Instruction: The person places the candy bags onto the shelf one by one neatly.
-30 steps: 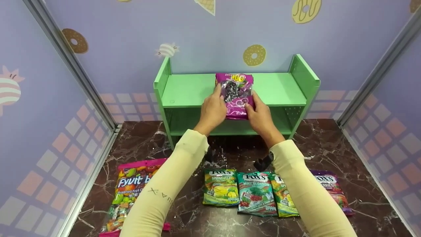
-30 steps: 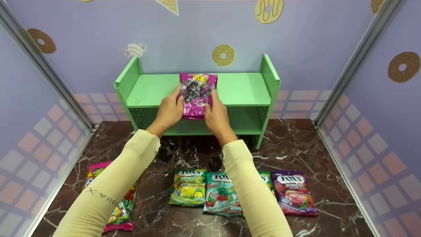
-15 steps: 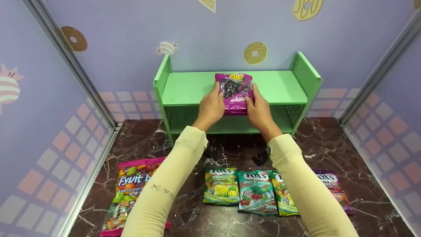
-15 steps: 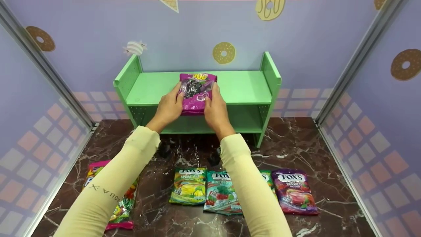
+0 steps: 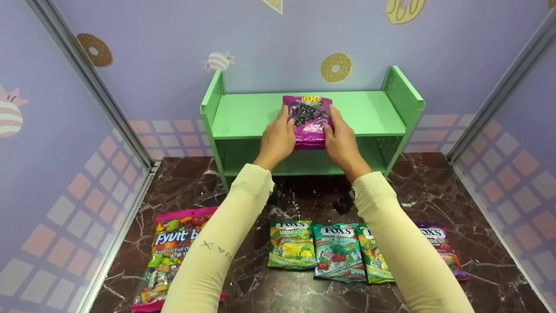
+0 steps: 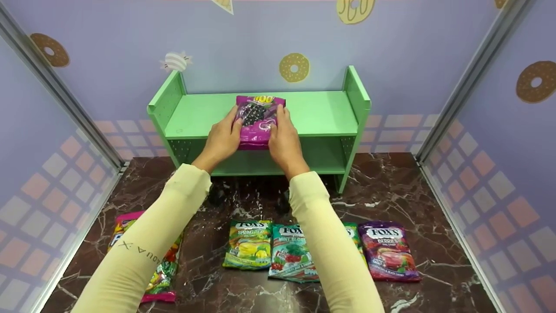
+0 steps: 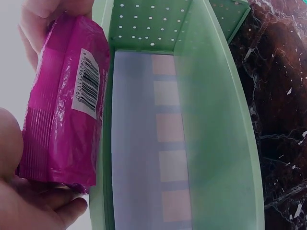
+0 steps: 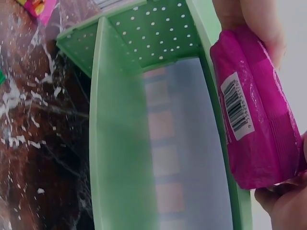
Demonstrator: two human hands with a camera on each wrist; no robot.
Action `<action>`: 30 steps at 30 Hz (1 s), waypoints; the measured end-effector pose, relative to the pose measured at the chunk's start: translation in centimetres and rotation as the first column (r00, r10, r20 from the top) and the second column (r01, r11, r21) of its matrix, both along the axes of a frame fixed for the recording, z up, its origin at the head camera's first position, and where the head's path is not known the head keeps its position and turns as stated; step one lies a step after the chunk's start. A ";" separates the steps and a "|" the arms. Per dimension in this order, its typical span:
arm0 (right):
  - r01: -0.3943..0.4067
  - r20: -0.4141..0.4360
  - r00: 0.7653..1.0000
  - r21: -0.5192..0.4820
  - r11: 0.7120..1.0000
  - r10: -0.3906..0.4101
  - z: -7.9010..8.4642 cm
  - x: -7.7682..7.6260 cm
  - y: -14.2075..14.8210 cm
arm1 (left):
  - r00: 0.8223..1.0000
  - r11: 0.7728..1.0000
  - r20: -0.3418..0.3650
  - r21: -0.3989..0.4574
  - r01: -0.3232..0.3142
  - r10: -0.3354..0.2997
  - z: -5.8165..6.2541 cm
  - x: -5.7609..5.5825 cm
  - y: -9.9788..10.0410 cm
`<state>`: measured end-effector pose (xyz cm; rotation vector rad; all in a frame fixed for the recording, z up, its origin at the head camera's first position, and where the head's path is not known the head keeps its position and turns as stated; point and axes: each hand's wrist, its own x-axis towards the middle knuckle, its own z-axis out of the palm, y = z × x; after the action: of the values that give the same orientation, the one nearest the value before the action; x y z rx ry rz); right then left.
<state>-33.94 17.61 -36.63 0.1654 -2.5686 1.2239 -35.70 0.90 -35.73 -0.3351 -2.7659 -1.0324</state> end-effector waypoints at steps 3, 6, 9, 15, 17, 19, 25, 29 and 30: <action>-0.002 -0.006 1.000 0.075 0.997 0.002 0.2 -0.1 0.0 | 1.000 1.000 0.000 -0.004 0.001 -0.001 0.1 0.0 -0.1; -0.007 0.012 1.000 0.153 0.988 0.006 0.2 -0.2 0.1 | 1.000 1.000 0.007 -0.017 0.003 -0.003 0.1 0.1 -0.2; -0.008 0.045 0.999 0.210 0.978 -0.001 0.2 -0.4 0.2 | 1.000 0.999 0.018 -0.040 0.007 -0.006 0.1 0.2 -0.4; -0.006 0.067 0.998 0.233 0.972 -0.009 0.0 -0.3 0.2 | 1.000 0.997 0.007 -0.078 0.020 -0.019 0.1 0.3 -0.6; -0.008 0.066 0.998 0.212 0.977 -0.006 -0.1 -0.3 0.2 | 1.000 0.996 0.000 -0.083 0.023 -0.023 0.0 0.4 -0.8; -0.008 0.057 0.998 0.183 0.983 -0.003 -0.2 -0.2 0.2 | 1.000 0.997 -0.005 -0.079 0.027 -0.027 -0.1 0.4 -0.9; -0.008 0.015 1.000 0.103 0.995 0.006 -0.6 0.0 0.2 | 0.999 0.998 0.001 -0.041 0.051 -0.051 -0.4 0.4 -1.0; -0.035 -0.041 0.999 0.038 0.999 0.036 -0.8 0.3 0.3 | 0.997 0.997 0.007 -0.030 0.071 -0.071 -0.6 0.6 -1.2; -0.044 -0.057 0.997 0.020 0.999 0.045 -0.9 0.4 0.4 | 0.997 0.997 0.008 -0.029 0.077 -0.077 -0.7 0.7 -1.3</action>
<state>-33.53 17.99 -37.52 0.2595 -2.5409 1.1932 -35.02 -0.36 -36.41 -0.4464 -2.7964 -1.0131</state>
